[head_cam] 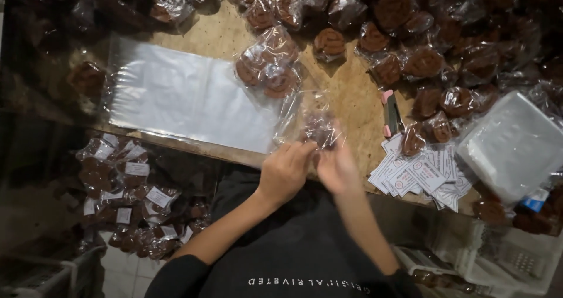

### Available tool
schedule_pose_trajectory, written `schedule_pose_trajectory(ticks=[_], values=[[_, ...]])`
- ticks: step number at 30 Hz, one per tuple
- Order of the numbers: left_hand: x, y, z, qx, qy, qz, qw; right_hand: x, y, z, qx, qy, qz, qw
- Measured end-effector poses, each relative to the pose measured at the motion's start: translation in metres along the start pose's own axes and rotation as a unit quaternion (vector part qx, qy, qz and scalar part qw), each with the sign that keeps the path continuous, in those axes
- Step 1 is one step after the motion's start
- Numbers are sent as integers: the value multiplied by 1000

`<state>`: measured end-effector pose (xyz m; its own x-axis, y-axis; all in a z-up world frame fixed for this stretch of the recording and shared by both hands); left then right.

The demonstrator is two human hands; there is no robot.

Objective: The person places several small brown pastries into clear plastic bags and applies labels to the bags by hand.

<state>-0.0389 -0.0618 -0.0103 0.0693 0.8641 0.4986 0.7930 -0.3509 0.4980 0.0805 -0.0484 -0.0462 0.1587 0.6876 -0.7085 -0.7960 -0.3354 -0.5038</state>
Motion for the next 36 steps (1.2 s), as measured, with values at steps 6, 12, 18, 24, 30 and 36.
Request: schedule_pose_trajectory(ticks=[6, 12, 18, 24, 30, 36], values=[[-13, 9, 4, -102, 8, 17, 995, -7, 3, 40, -637, -104, -468, 604], [-38, -8, -12, -16, -96, -140, 985, 18, -6, 16, -746, -186, -404, 496], [-33, -27, 10, 83, -236, -242, 937, 37, -7, 0, -683, -331, -570, 314], [-30, 6, 5, 59, -198, -125, 970, 53, 26, 12, -652, -212, -701, 195], [-54, -1, 18, 54, -321, -135, 936, 30, 25, 36, -600, -250, -712, 266], [27, -41, -13, -37, -138, -96, 985, 18, 1, 25, -719, -339, -470, 383]])
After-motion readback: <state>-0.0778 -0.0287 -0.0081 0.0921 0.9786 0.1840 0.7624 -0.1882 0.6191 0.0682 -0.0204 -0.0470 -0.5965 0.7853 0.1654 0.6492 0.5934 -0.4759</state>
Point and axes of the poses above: each hand's wrist, its own x-axis towards the middle knuckle, its own z-axis out of the palm, y = z × x, the point moved 3 cm from there along x, towards the middle knuckle, and after that the axes turned 12 degrees about -z, right-handed, at the moved point
